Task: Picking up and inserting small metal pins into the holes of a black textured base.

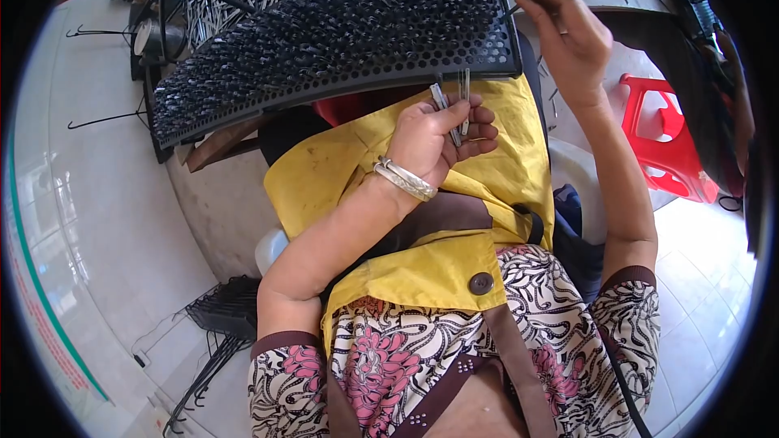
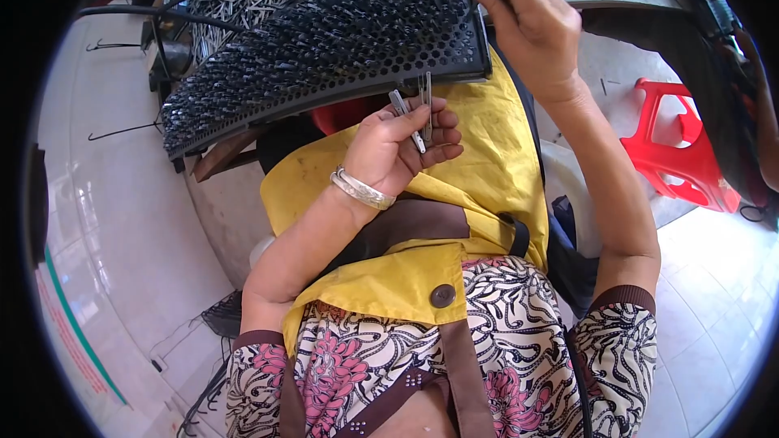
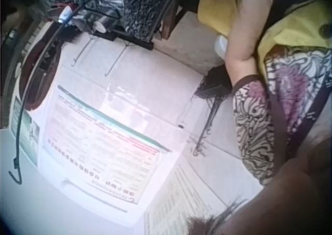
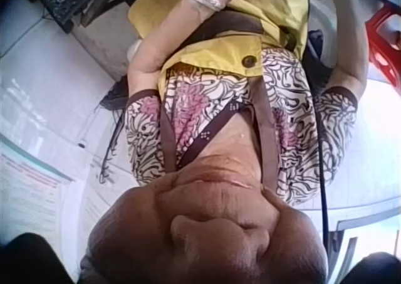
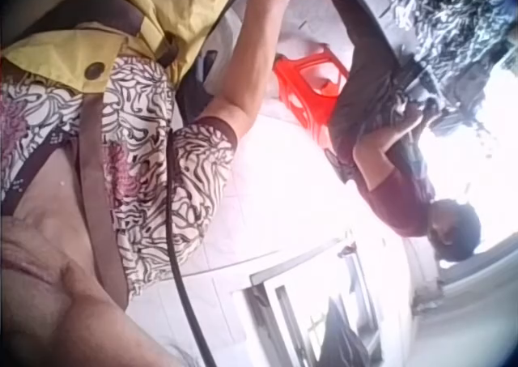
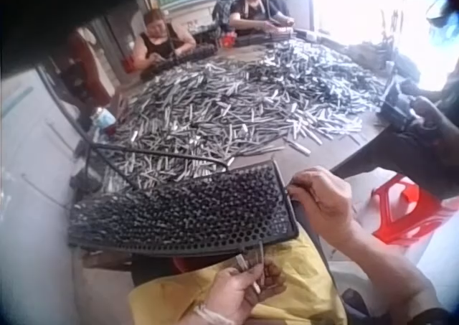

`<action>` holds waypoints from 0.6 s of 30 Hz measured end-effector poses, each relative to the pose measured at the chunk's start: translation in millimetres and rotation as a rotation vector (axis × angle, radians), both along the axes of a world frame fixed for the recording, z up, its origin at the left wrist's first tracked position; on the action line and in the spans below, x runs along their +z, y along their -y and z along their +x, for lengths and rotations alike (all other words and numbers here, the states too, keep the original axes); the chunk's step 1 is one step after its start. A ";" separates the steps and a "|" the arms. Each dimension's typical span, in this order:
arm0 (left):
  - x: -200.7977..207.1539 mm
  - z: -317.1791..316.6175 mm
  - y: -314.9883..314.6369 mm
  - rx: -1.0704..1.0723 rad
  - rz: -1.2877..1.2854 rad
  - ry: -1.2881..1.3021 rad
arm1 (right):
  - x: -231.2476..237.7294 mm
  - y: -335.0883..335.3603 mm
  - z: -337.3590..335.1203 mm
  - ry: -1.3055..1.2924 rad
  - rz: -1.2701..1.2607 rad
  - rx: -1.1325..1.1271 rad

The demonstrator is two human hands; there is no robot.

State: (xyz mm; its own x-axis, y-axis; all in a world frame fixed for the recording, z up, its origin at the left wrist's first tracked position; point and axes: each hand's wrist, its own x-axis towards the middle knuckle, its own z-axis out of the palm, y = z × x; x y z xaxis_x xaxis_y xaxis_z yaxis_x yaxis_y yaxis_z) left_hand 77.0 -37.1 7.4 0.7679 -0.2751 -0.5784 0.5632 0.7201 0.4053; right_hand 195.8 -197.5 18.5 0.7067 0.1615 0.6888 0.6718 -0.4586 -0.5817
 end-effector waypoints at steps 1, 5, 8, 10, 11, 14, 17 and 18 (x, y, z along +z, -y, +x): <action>-0.4 0.1 1.4 -0.007 0.001 -0.001 | -2.9 0.9 3.4 0.110 -0.091 0.041; 2.7 -2.3 0.4 -0.026 0.033 -0.025 | -8.0 -3.0 6.5 0.244 -0.253 0.171; 4.1 -3.3 0.2 -0.029 0.043 -0.026 | -5.0 -4.9 4.2 0.212 -0.292 0.182; 4.8 -3.6 0.1 -0.026 0.043 -0.027 | -4.3 -5.4 3.3 0.178 -0.276 0.189; 4.9 -3.7 0.6 -0.027 0.044 -0.028 | -5.0 -3.9 3.2 0.126 -0.269 0.192; 3.9 -3.9 1.1 -0.029 0.027 -0.016 | -3.5 -0.8 6.4 -0.056 -0.270 0.219; 3.9 -3.5 -0.9 -0.028 0.025 -0.010 | 1.1 -1.2 12.6 -0.139 -0.355 0.246; 3.4 -3.5 -1.2 -0.027 0.025 -0.011 | 1.7 -1.7 13.4 -0.090 -0.434 0.249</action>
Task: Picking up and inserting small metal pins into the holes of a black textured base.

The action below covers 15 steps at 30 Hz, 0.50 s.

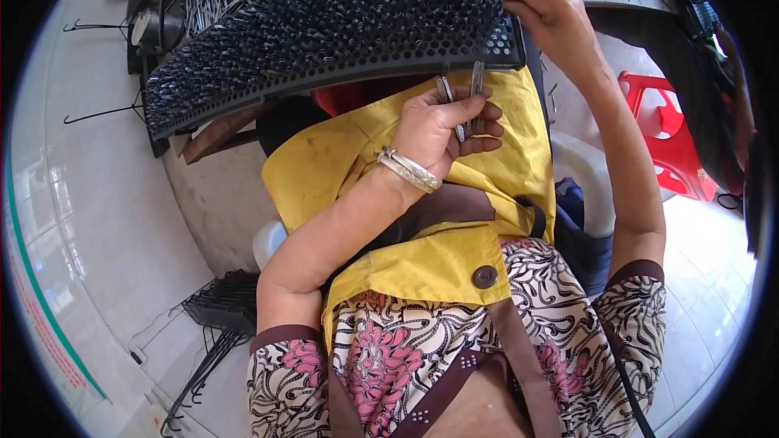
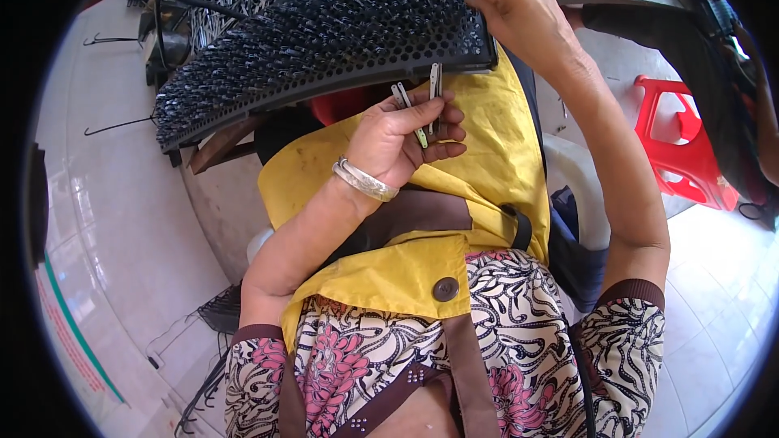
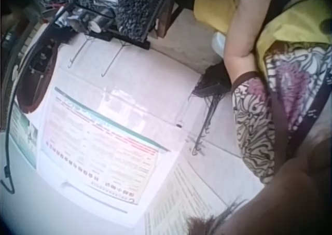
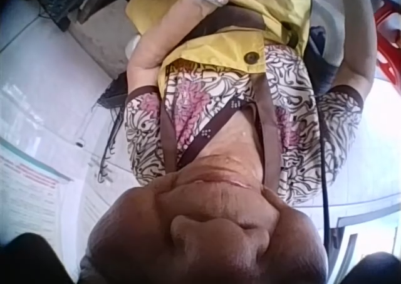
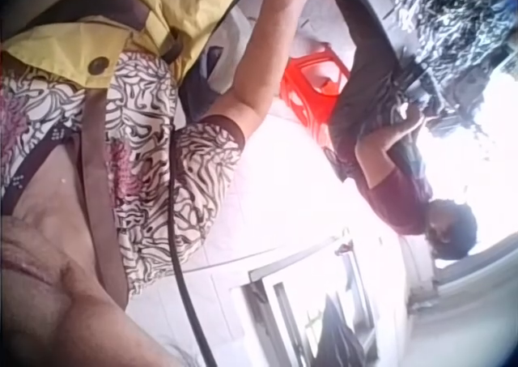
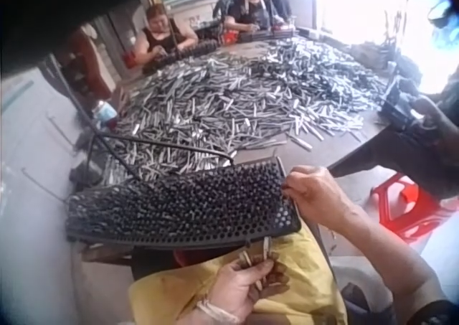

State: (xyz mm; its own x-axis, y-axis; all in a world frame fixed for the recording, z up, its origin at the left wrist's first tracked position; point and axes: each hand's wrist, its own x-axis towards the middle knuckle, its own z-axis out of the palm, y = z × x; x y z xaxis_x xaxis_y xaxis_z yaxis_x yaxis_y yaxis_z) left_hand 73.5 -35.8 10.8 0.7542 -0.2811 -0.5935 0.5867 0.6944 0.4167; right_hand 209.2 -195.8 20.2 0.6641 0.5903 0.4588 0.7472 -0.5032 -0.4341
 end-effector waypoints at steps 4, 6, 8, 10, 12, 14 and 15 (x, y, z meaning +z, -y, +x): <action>-0.8 1.4 -0.7 0.010 -0.005 0.001 | -3.5 -0.5 -13.8 0.017 -0.007 -0.067; -0.4 1.8 -0.3 0.010 -0.007 -0.003 | -3.9 2.3 -28.4 -0.077 0.172 -0.161; 0.9 2.3 -0.6 -0.013 0.019 0.008 | 3.4 -1.9 -50.6 -0.307 0.262 -0.183; 3.2 0.8 -2.5 -0.039 0.037 0.035 | 11.1 -7.8 -64.4 -0.540 0.355 -0.199; 6.6 1.5 2.3 -0.087 0.039 0.068 | 22.2 -5.0 -69.8 -0.902 0.385 -0.098; 10.9 1.2 5.6 -0.121 0.053 0.118 | 17.8 -5.9 -75.6 -0.948 0.472 -0.074; 9.5 0.1 3.8 -0.152 0.066 0.141 | 21.0 -5.7 -77.5 -0.937 0.473 -0.092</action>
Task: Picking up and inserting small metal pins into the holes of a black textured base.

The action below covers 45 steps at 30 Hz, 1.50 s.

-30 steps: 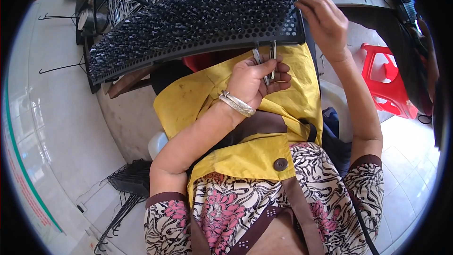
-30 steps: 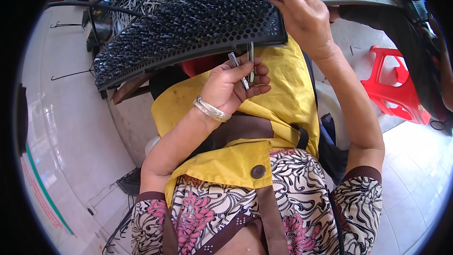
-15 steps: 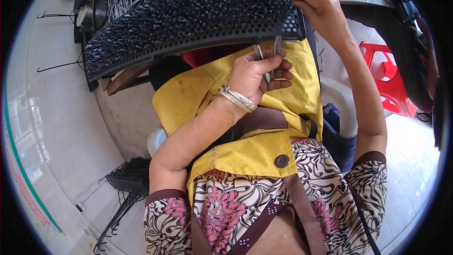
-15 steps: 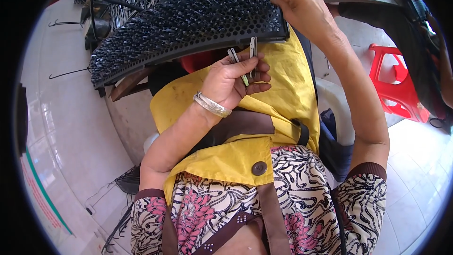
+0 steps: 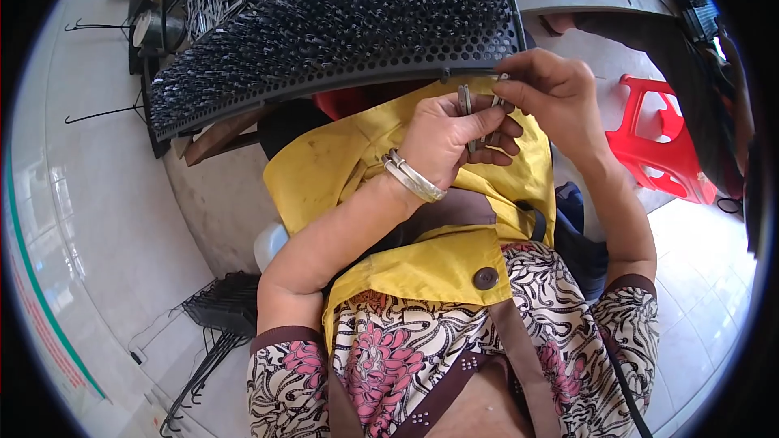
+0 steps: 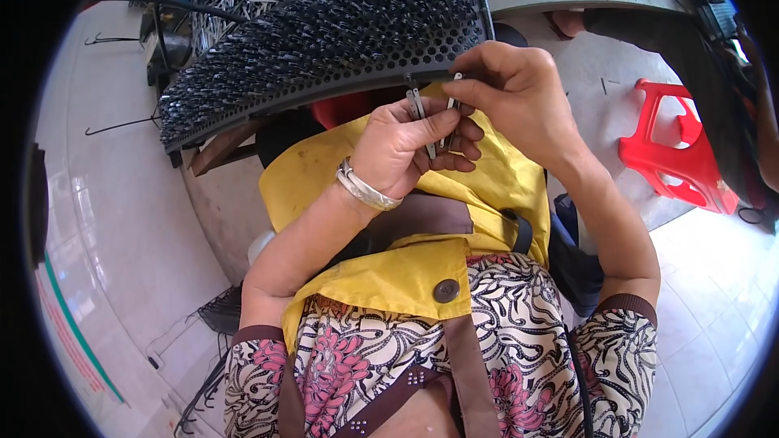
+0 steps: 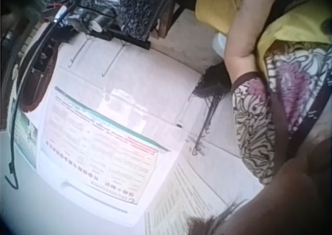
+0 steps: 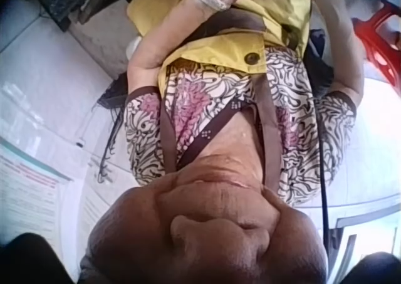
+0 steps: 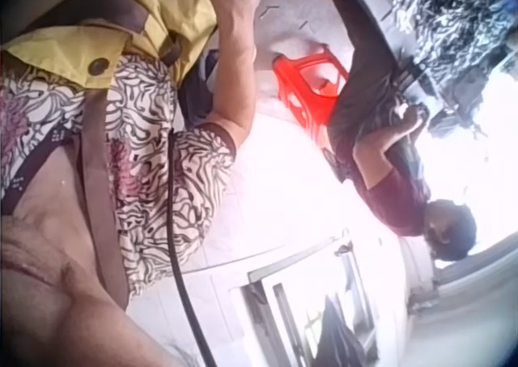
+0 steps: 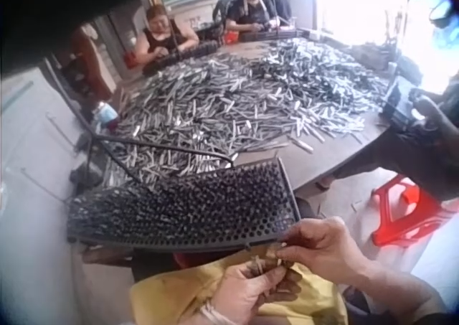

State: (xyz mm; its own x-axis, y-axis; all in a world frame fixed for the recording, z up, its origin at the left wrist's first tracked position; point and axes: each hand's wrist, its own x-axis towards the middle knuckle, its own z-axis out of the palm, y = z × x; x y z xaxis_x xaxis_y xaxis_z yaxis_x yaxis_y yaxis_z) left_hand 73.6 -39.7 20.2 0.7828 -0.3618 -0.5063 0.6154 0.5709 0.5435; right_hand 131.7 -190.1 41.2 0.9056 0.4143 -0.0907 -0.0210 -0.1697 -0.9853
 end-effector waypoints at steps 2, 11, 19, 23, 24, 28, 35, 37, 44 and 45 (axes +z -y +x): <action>2.5 0.9 -1.4 0.004 -0.008 0.005 | 0.9 -0.5 -0.9 -0.007 0.055 -0.046; -12.5 -3.7 -9.4 0.113 -0.004 -0.049 | -4.9 -4.8 27.4 0.580 -0.094 -0.426; -16.1 -10.6 -20.4 0.148 -0.022 -0.026 | -23.6 -12.2 56.9 1.088 -0.233 -0.250; -14.5 -11.2 -20.7 0.167 -0.028 -0.039 | -27.8 -15.5 56.8 1.289 -0.237 -0.061; -13.0 -10.8 -19.5 0.176 -0.025 -0.053 | -29.3 -15.3 56.2 1.271 -0.259 -0.018; -6.9 -9.6 -16.7 0.166 -0.026 -0.059 | -27.7 -13.6 60.7 1.272 -0.322 0.110; -6.8 -6.5 -15.0 0.082 -0.051 -0.028 | -32.1 -11.5 51.7 1.198 -0.346 0.129; -7.0 -6.1 -15.3 0.077 -0.062 -0.030 | -27.6 -11.2 41.3 1.184 -0.323 0.024; -2.8 -1.5 -12.7 -0.069 -0.123 0.008 | -5.1 -6.6 -7.8 0.108 -0.068 0.017; -2.6 -1.0 -12.2 -0.107 -0.142 0.031 | -3.4 -4.5 -7.9 0.108 -0.068 0.016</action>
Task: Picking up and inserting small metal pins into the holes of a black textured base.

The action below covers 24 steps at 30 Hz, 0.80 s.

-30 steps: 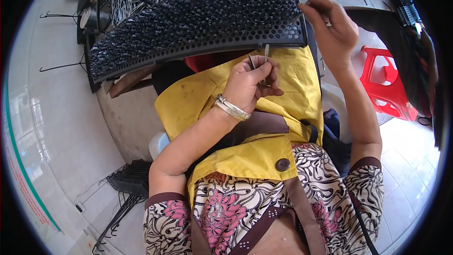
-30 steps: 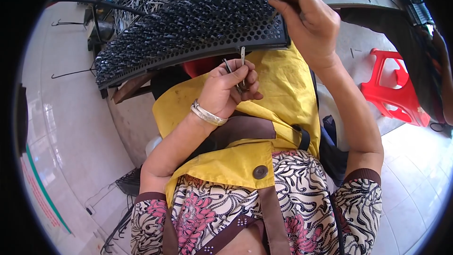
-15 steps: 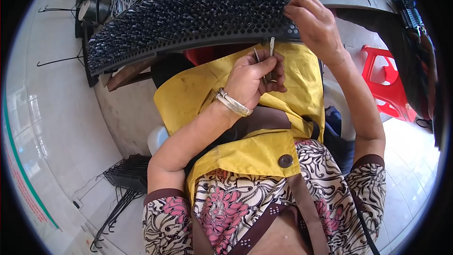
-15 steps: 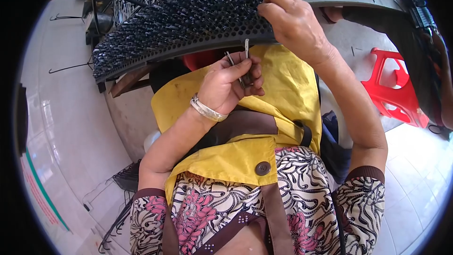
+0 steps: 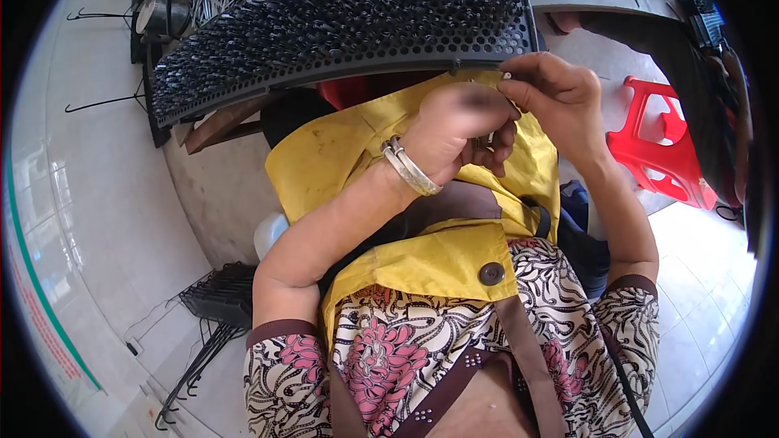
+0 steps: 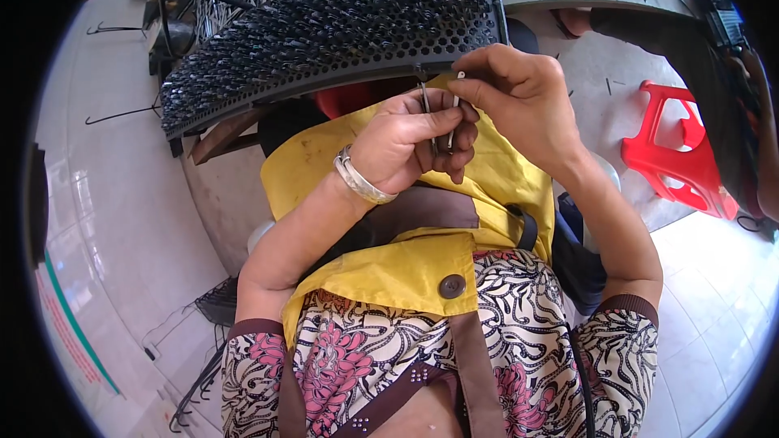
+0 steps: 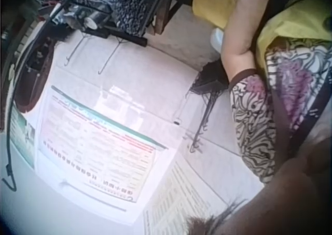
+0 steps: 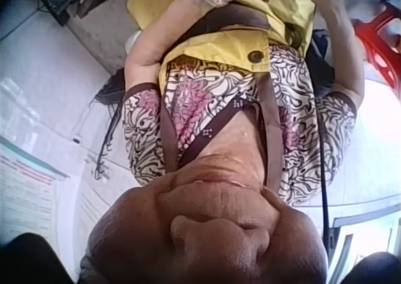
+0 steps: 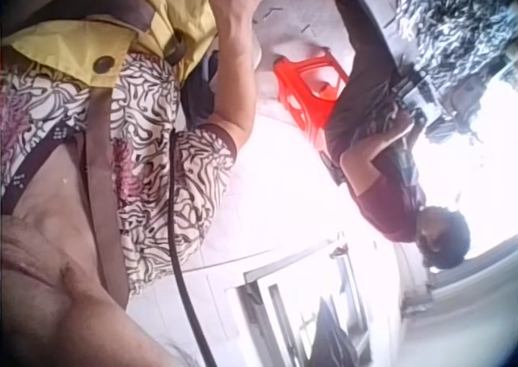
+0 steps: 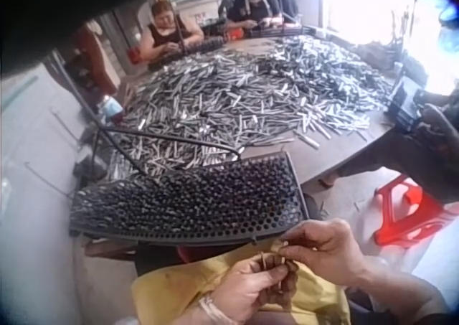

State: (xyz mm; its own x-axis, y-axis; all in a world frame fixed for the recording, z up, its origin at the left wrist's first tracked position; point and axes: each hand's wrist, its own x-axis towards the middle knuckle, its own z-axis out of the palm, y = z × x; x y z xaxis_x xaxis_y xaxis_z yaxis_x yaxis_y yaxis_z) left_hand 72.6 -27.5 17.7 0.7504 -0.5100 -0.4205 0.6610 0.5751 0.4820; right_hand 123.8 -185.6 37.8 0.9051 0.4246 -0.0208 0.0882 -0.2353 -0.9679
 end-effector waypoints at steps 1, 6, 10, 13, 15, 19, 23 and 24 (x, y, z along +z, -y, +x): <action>0.0 0.9 -0.3 0.000 0.001 0.001 | 1.6 1.4 0.0 -0.021 0.001 -0.012; -2.0 2.8 -0.8 0.117 0.136 -0.048 | -4.6 -3.9 14.3 0.164 0.086 -0.252; -11.2 1.3 -7.3 0.096 0.009 -0.061 | -8.6 -5.3 40.4 0.596 0.049 -0.326; -10.0 1.3 -6.6 0.115 -0.048 -0.103 | -13.4 -12.9 46.7 0.835 -0.013 -0.290; -9.0 1.7 -5.8 0.120 -0.058 -0.107 | -17.7 -14.7 47.5 0.956 -0.108 -0.170; -12.0 1.7 -7.5 0.098 -0.107 -0.089 | -27.6 -16.0 53.3 1.108 -0.239 0.043; -13.5 1.8 -9.1 0.091 -0.115 -0.057 | -24.7 -16.1 49.3 1.174 -0.390 0.094; -13.0 2.4 -9.2 0.070 -0.136 -0.049 | -23.3 -15.3 47.3 1.153 -0.343 0.069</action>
